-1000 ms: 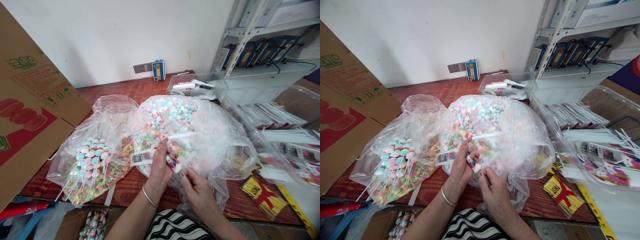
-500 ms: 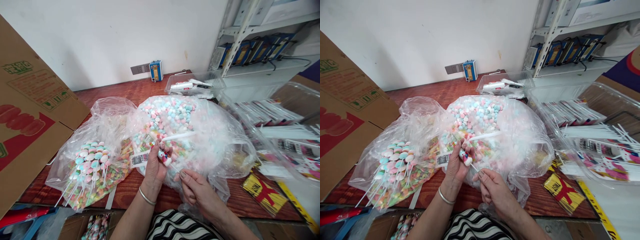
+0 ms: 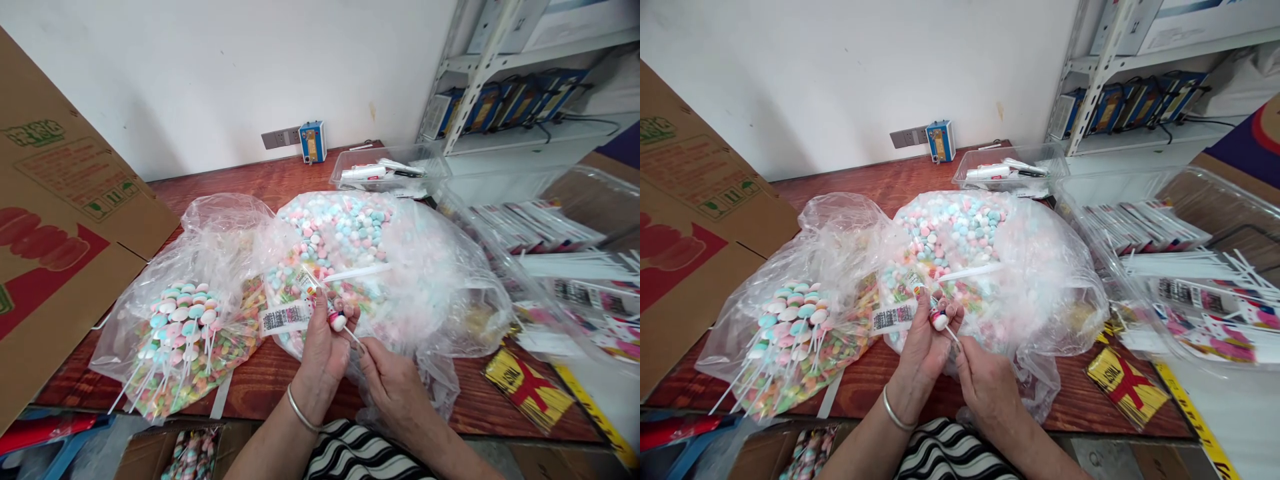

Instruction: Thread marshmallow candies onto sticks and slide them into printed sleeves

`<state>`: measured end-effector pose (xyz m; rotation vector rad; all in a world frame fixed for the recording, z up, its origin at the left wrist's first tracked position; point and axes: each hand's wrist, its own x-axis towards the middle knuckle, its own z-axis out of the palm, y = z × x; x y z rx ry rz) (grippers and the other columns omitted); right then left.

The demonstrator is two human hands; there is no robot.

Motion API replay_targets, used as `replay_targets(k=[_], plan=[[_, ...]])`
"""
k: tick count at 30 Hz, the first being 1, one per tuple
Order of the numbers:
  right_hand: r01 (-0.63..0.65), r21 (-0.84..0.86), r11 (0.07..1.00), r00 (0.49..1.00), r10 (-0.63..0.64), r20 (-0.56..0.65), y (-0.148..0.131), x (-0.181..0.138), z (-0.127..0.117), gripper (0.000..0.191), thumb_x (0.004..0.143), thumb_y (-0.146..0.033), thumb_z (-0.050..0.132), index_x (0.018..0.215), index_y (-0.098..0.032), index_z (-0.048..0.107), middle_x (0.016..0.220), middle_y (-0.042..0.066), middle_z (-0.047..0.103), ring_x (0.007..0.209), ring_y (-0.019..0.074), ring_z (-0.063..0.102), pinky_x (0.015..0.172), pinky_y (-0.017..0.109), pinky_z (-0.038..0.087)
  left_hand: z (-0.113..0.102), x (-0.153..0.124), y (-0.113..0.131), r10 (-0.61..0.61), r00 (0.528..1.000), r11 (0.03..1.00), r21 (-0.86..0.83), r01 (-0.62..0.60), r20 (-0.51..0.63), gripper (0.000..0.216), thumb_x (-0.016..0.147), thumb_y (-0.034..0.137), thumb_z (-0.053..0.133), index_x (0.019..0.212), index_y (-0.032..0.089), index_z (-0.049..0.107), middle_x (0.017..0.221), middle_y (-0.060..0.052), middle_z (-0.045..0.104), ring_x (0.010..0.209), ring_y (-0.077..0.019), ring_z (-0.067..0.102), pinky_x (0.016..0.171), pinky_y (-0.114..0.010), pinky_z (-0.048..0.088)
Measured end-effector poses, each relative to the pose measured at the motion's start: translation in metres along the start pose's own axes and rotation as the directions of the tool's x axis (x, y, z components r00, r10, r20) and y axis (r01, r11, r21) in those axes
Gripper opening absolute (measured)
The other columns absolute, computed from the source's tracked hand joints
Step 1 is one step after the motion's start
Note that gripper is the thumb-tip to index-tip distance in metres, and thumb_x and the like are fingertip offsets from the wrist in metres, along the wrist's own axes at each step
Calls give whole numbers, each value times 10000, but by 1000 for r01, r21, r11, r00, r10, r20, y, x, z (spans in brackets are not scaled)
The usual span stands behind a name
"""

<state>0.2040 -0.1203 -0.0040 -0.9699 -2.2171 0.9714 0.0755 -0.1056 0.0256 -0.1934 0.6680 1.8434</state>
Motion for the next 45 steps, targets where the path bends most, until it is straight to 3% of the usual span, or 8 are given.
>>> replay_targets(k=[5, 8, 20, 24, 28, 33, 40, 45], plan=[[-302, 488, 819, 948, 207, 240, -2, -1, -6, 343, 996, -447, 356, 846, -200, 542, 535, -75, 399, 473, 107, 366, 458, 222, 287, 3, 6, 23, -13, 1000, 999, -50, 12, -16, 142, 939, 251, 548, 914, 134, 624, 649, 42, 539, 528, -52, 543, 681, -244, 565], [-409, 598, 689, 908, 241, 343, 2, -3, -7, 376, 969, -524, 386, 914, -193, 556, 493, -99, 347, 428, 93, 294, 414, 215, 223, 7, 6, 33, -47, 999, 994, -103, 47, 8, 195, 959, 279, 508, 882, 134, 613, 611, 54, 495, 489, -40, 503, 600, -195, 536], [-391, 631, 670, 920, 292, 260, 2, 0, 3, 404, 941, -552, 452, 707, -223, 451, 499, -86, 372, 426, 80, 291, 398, 208, 215, 3, -6, -2, -60, 996, 998, -22, 58, -61, 220, 889, 342, 624, 805, 140, 599, 555, 56, 459, 487, -65, 481, 642, -247, 547], [-444, 703, 556, 896, 291, 336, 6, -3, 2, 376, 929, -569, 460, 793, -222, 517, 457, -105, 343, 390, 77, 248, 387, 210, 207, 2, -1, 12, -94, 996, 995, -41, 94, -2, 226, 854, 359, 668, 888, 140, 624, 649, 33, 540, 572, -79, 562, 687, -258, 556], [-470, 757, 453, 882, 281, 379, 7, -7, 6, 356, 934, -550, 473, 823, -218, 540, 440, -114, 338, 378, 70, 242, 395, 205, 227, 5, 2, 20, -39, 999, 999, -33, 39, -4, 230, 790, 275, 749, 936, 151, 622, 594, 92, 454, 432, -9, 435, 515, -147, 467], [-456, 754, 473, 886, 322, 334, 4, 1, 11, 396, 909, -581, 505, 751, -219, 487, 447, -116, 341, 382, 64, 248, 377, 195, 222, 3, -7, -6, -8, 999, 994, 107, 4, 32, 265, 740, 296, 793, 852, 146, 605, 564, 95, 430, 404, -8, 394, 461, -144, 425], [-468, 716, 518, 883, 308, 354, 3, 2, 4, 418, 895, -607, 490, 796, -203, 537, 429, -112, 359, 365, 64, 260, 371, 197, 219, 4, 5, 12, 20, 999, 998, 62, -18, -25, 282, 696, 241, 819, 868, 155, 613, 643, 73, 513, 498, -27, 492, 581, -175, 504], [-454, 755, 473, 882, 358, 306, -4, 11, 7, 434, 849, -637, 537, 804, -206, 521, 433, -118, 340, 369, 62, 249, 367, 196, 218, 0, -6, -10, -1, 998, 974, 227, -12, 61, 275, 716, 307, 804, 805, 149, 597, 614, 64, 527, 476, -27, 479, 499, -139, 422]])
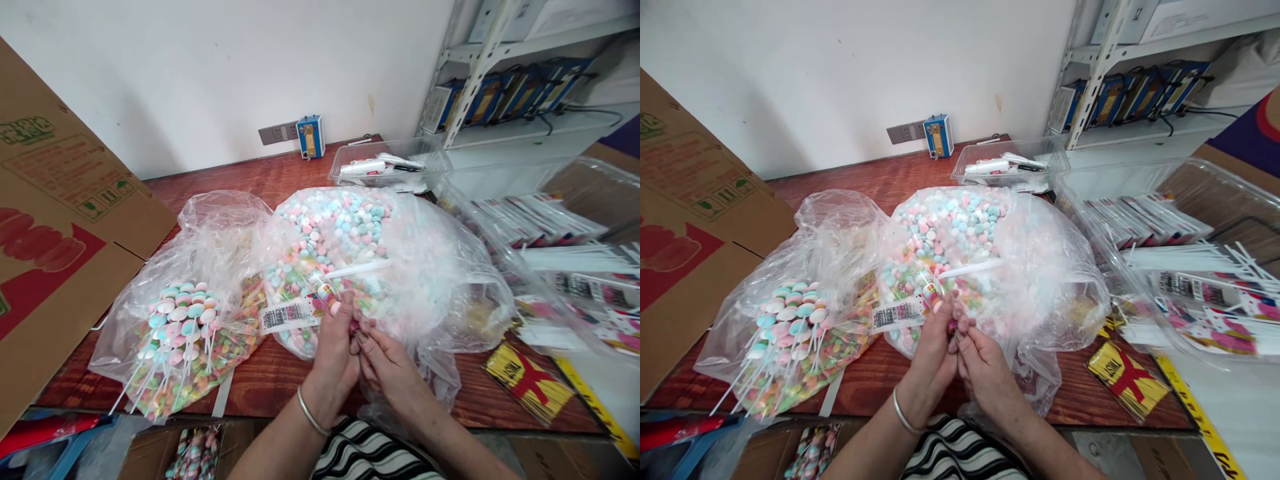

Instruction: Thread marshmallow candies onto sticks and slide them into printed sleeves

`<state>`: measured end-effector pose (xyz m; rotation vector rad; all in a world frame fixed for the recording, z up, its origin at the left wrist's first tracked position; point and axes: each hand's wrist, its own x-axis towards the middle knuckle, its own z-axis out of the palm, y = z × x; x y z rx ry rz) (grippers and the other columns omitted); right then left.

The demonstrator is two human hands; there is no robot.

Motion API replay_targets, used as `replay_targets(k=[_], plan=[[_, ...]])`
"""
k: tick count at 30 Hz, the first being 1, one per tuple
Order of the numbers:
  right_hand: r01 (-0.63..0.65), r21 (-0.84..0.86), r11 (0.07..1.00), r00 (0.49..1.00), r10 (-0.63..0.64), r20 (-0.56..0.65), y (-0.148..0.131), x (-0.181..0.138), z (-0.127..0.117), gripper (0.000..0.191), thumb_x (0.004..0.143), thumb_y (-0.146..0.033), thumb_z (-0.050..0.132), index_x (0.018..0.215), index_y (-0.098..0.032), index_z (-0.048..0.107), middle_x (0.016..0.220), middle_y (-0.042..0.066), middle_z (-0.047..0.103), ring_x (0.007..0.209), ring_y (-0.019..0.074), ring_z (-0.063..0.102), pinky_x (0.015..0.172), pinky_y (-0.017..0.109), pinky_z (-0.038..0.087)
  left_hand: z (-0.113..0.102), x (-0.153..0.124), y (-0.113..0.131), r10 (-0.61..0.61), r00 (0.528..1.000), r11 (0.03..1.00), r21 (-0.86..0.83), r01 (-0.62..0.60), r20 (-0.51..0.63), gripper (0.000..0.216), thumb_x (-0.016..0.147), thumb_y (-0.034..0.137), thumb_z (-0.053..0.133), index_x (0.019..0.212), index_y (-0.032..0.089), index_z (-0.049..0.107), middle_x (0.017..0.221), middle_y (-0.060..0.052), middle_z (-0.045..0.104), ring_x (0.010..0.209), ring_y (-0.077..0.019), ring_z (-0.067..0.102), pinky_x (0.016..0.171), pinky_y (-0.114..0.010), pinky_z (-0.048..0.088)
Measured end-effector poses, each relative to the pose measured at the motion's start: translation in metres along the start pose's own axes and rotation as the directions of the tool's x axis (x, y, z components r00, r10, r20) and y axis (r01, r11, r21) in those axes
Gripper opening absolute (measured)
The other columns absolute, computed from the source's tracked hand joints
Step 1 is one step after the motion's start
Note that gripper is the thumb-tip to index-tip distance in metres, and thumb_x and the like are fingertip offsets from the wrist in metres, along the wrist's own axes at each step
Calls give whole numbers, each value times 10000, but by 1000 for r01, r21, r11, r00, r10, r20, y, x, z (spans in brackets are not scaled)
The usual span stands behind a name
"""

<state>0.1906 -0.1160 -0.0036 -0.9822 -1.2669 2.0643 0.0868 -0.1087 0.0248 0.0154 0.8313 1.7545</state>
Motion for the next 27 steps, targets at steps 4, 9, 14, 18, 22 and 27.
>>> replay_targets(k=[4, 9, 14, 18, 22, 27], plan=[[19, 61, 998, 998, -15, -64, -2, 10, 1, 420, 830, -617, 580, 816, -198, 540, 432, -122, 328, 373, 60, 242, 373, 196, 219, -6, -13, -15, -21, 998, 995, 103, 15, 62, 311, 758, 335, 766, 974, 145, 648, 801, -24, 676, 700, -91, 628, 633, -167, 472], [49, 115, 992, 994, -38, -100, -4, 16, 4, 402, 822, -600, 602, 842, -205, 531, 446, -129, 313, 387, 64, 232, 383, 197, 212, -9, -13, -13, -34, 997, 990, 138, 24, 71, 287, 744, 342, 766, 933, 138, 693, 931, -76, 721, 909, -174, 668, 886, -280, 483], [71, 155, 985, 992, -54, -112, -7, 16, 7, 412, 848, -624, 563, 804, -225, 471, 517, -127, 333, 384, 53, 246, 386, 184, 259, -15, -10, -15, 43, 999, 972, 229, -47, 25, 274, 766, 365, 743, 952, 167, 710, 969, -63, 718, 947, -174, 647, 883, -274, 474], [108, 195, 975, 982, -74, -171, -8, 20, 6, 423, 827, -613, 604, 776, -212, 478, 550, -114, 335, 420, 53, 260, 389, 180, 241, -25, -14, -17, 59, 996, 856, 509, -87, 71, 229, 819, 386, 693, 833, 159, 718, 737, -23, 682, 687, -129, 593, 665, -224, 467], [181, 212, 960, 965, -131, -228, -9, 23, 4, 414, 821, -583, 632, 751, -208, 471, 554, -108, 348, 437, 56, 283, 407, 185, 264, -20, -21, -10, -22, 991, 911, 412, -33, 128, 178, 818, 333, 702, 891, 173, 726, 859, -32, 710, 754, -126, 612, 685, -218, 466], [208, 80, 975, 958, -187, -218, -13, 17, 5, 434, 852, -604, 586, 719, -214, 451, 518, -112, 328, 404, 55, 285, 376, 188, 247, -16, -18, -3, 46, 997, 967, 247, -61, 67, 212, 696, 286, 807, 855, 163, 740, 886, -45, 731, 830, -140, 647, 828, -257, 479]])
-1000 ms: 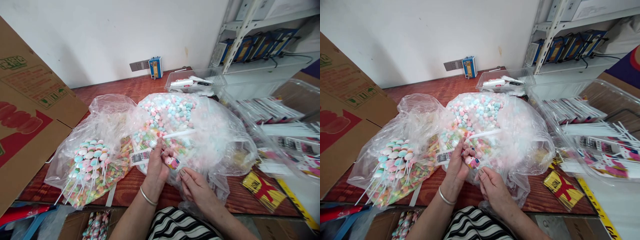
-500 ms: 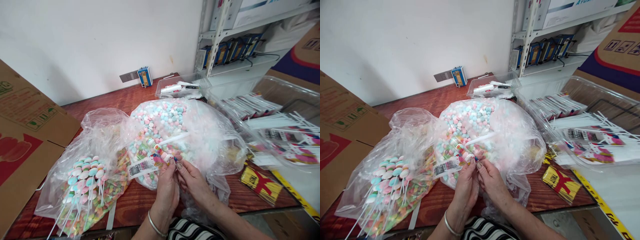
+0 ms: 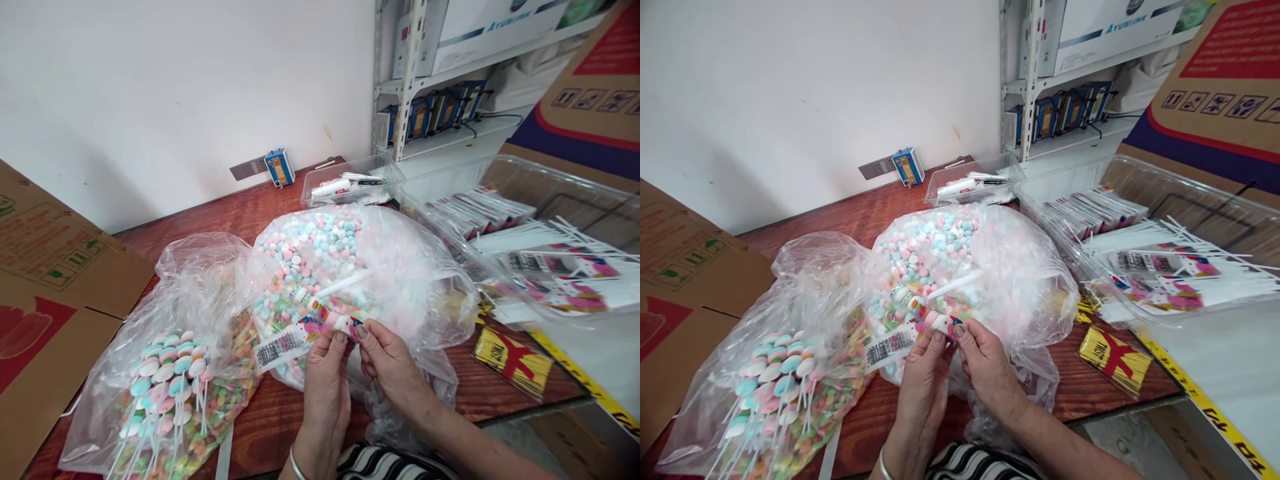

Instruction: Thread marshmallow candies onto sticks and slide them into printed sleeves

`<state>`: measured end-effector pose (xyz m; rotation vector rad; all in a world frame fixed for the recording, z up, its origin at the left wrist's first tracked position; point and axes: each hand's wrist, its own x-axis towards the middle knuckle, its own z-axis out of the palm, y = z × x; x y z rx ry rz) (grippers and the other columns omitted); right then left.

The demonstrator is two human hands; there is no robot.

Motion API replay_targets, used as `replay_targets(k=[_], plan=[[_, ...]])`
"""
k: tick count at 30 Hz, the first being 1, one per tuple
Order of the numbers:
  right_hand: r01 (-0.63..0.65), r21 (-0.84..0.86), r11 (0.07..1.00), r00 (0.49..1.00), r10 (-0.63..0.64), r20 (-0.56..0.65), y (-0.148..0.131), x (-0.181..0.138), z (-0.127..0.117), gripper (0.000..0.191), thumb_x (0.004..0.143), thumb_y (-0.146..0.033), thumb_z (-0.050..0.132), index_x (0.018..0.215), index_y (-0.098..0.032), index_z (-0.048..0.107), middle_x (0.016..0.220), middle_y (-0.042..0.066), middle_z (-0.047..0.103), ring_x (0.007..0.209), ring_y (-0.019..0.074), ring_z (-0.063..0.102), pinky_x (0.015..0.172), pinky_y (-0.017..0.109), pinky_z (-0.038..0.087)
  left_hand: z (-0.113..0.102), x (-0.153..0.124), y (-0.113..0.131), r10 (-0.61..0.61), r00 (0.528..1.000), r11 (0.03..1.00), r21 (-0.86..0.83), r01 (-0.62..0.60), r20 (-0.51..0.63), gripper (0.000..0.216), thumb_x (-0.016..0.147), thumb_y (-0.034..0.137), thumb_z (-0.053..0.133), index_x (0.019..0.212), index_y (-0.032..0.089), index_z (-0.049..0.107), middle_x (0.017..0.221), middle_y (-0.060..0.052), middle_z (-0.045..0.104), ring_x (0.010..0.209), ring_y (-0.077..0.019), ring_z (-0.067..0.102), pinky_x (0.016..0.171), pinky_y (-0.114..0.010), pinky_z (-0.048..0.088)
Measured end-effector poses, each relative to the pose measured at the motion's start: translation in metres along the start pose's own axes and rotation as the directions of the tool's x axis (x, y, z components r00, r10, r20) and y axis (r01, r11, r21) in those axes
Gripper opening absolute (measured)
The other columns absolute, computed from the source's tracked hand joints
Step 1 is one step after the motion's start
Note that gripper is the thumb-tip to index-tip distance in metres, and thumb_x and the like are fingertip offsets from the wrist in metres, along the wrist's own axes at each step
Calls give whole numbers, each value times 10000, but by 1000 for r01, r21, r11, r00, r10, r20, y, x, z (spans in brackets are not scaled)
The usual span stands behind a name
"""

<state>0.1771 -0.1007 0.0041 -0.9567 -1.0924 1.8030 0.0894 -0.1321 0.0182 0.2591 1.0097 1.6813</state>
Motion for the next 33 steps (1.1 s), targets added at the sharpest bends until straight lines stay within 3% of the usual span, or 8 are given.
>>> replay_targets(k=[6, 9, 16, 18, 21, 25, 29, 33], plan=[[-73, 64, 995, 997, 70, 39, 0, -6, 4, 418, 837, -600, 604, 757, -201, 509, 497, -124, 357, 356, 37, 284, 360, 173, 293, -12, 6, -10, 111, 993, 981, 166, -104, -31, 203, 670, 317, 827, 705, 151, 714, 703, -6, 695, 691, -112, 607, 745, -229, 472], [-150, 170, 974, 985, 132, 113, -4, -6, 4, 418, 803, -585, 653, 744, -201, 499, 467, -139, 341, 342, 24, 226, 349, 160, 279, -12, 7, -4, 39, 999, 993, 114, -39, 6, 231, 649, 323, 841, 784, 166, 738, 773, -22, 720, 722, -118, 623, 755, -235, 474], [-469, 240, 850, 797, 290, 530, -16, -11, -2, 401, 821, -537, 663, 710, -214, 454, 391, -172, 237, 316, 18, 74, 310, 158, 242, -20, 5, 15, -143, 965, 990, 26, 141, 222, 290, 559, 286, 892, 794, 169, 770, 1009, -122, 745, 954, -225, 666, 871, -329, 496], [-409, 181, 894, 838, 290, 463, -15, -13, 0, 387, 851, -558, 607, 739, -213, 471, 416, -160, 262, 320, 28, 111, 327, 169, 253, -21, 4, 13, -110, 980, 994, 4, 111, 166, 268, 547, 280, 896, 749, 164, 762, 942, -108, 756, 887, -207, 679, 855, -320, 504], [-78, -65, 995, 982, 88, 166, -12, -15, 4, 352, 890, -561, 537, 847, -212, 531, 544, -92, 435, 410, 74, 356, 422, 203, 338, -17, 3, 8, -1, 999, 1000, 15, 0, 43, 273, 596, 273, 870, 819, 163, 757, 869, -68, 757, 830, -166, 675, 852, -290, 499], [242, -351, 905, 965, -263, -12, -7, -16, 8, 275, 901, -481, 555, 844, -213, 575, 738, -9, 558, 707, 153, 519, 637, 253, 422, -13, 2, -1, 97, 994, 989, 113, -92, -43, 194, 658, 261, 829, 801, 159, 746, 809, -35, 741, 808, -148, 666, 841, -267, 483], [-50, 28, 998, 991, 46, 124, -6, -11, 6, 368, 852, -559, 596, 759, -218, 493, 543, -101, 333, 437, 66, 234, 407, 194, 237, -16, 2, 1, 58, 998, 996, 67, -59, 17, 250, 607, 267, 859, 821, 176, 767, 881, -67, 755, 945, -195, 665, 941, -322, 454], [-456, 272, 847, 825, 287, 487, -7, -12, -1, 400, 781, -533, 714, 820, -231, 454, 513, -151, 280, 385, 23, 82, 362, 155, 122, -28, -1, 13, -109, 970, 992, 88, 92, 219, 292, 611, 302, 863, 861, 174, 786, 1140, -152, 710, 1135, -285, 606, 979, -399, 444]])
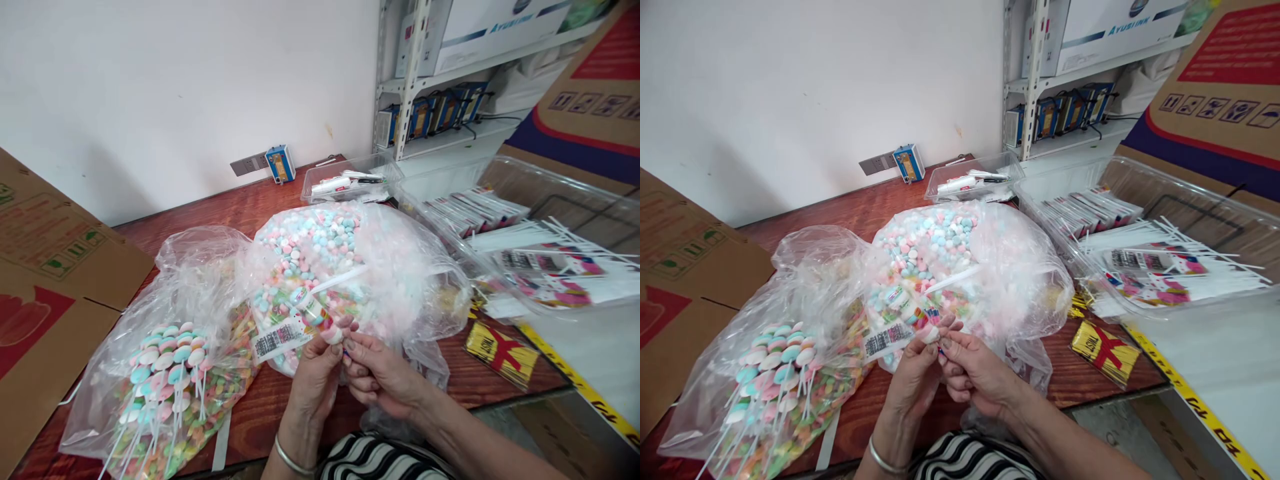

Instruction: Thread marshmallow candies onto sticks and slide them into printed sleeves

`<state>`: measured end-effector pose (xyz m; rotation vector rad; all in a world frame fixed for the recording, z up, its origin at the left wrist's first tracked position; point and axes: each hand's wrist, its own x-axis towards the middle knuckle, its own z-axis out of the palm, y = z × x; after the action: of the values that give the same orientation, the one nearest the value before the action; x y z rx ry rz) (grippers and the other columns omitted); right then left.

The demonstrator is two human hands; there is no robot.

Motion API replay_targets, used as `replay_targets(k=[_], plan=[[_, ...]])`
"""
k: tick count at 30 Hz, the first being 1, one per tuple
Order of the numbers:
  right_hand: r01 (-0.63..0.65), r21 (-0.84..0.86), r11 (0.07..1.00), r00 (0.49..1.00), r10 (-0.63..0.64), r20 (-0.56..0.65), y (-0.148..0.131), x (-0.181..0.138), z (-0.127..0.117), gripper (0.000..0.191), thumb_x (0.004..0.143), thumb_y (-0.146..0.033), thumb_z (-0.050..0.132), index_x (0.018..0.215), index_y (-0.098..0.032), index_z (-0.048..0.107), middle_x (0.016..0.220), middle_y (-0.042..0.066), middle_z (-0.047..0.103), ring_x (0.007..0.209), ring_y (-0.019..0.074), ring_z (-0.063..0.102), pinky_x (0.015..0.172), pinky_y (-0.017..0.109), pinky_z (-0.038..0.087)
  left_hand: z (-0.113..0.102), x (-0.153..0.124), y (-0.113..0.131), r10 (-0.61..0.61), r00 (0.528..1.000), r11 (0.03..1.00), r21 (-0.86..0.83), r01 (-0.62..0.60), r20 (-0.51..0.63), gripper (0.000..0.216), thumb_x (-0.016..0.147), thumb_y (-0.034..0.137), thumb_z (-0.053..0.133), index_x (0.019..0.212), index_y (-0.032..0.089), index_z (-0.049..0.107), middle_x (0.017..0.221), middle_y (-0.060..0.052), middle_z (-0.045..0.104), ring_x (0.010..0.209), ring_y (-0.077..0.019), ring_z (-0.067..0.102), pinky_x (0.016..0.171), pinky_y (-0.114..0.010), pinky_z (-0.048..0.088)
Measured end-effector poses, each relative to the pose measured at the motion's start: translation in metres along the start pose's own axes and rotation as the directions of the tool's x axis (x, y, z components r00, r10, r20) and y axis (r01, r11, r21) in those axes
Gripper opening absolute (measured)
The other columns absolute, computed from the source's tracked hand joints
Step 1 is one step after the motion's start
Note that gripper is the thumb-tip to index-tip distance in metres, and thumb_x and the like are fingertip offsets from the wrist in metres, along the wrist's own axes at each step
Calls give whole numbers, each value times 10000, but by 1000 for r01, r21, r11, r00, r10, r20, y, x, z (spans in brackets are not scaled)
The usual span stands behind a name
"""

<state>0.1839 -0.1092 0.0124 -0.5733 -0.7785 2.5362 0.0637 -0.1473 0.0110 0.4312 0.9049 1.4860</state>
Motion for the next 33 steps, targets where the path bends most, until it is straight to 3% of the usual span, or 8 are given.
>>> replay_targets(k=[5, 15, 19, 21, 24, 27, 30, 33], plan=[[-168, -69, 983, 971, 177, 160, 11, -5, 2, 477, 765, -625, 663, 680, -228, 412, 444, -149, 263, 331, 20, 101, 328, 163, 165, -6, -16, 6, -52, 997, 997, 61, 49, 50, 239, 592, 302, 878, 764, 170, 778, 1241, -168, 662, 1107, -315, 627, 940, -426, 489], [-46, -524, 850, 985, -50, -168, -8, -52, -3, 282, 885, -397, 556, 700, -188, 589, 516, -60, 500, 425, 81, 378, 445, 219, 242, -30, -22, 32, 186, 948, 976, -66, -210, -259, 246, 527, 233, 911, 651, 174, 707, 769, 12, 730, 794, -159, 716, 840, -294, 593], [-223, -945, 240, 862, -405, -306, -33, -91, -43, 379, 897, -284, 476, 531, -185, 470, 523, -32, 469, 518, 110, 411, 517, 249, 223, -34, -29, 20, -44, 999, 994, -97, 44, 9, 169, 615, 202, 865, 652, 174, 703, 873, -18, 747, 853, -201, 723, 787, -305, 603], [-281, -951, 130, 829, -466, -309, -39, -95, -58, 353, 875, -232, 486, 525, -182, 494, 523, -15, 510, 516, 118, 429, 537, 265, 218, -24, -31, 4, -251, 945, 965, -27, 262, 212, 119, 668, 193, 829, 652, 154, 718, 1018, -71, 743, 909, -245, 717, 787, -337, 597], [-243, -962, 129, 814, -512, -274, -45, -77, -66, 277, 866, -213, 496, 609, -175, 593, 617, 16, 604, 591, 140, 489, 578, 267, 259, 1, -32, -25, -517, 734, 847, 141, 512, 441, 192, 696, 258, 815, 826, 124, 768, 1045, -150, 732, 969, -300, 700, 834, -397, 566], [-135, -976, 168, 825, -527, -205, -57, -39, -59, 248, 873, -231, 504, 698, -167, 668, 702, 27, 671, 661, 149, 552, 604, 247, 330, 21, -30, -49, -624, 584, 771, 290, 567, 520, 300, 708, 301, 807, 944, 119, 767, 1170, -184, 690, 1085, -328, 651, 971, -464, 476], [9, -967, 256, 843, -521, -130, -71, -2, -45, 320, 936, -253, 419, 907, -141, 718, 776, 31, 728, 678, 132, 626, 614, 219, 418, 28, -25, -60, -564, 621, 823, 307, 479, 544, 203, 699, 323, 812, 787, 145, 774, 1303, -153, 626, 1229, -336, 553, 1100, -482, 339], [121, -947, 296, 831, -553, -66, -85, 12, -35, 376, 977, -299, 371, 1012, -135, 707, 843, 40, 751, 716, 121, 665, 634, 209, 463, 24, -11, -57, -414, 777, 910, 224, 349, 474, 182, 706, 325, 805, 679, 156, 743, 1293, -128, 637, 1294, -338, 491, 1133, -501, 292]])
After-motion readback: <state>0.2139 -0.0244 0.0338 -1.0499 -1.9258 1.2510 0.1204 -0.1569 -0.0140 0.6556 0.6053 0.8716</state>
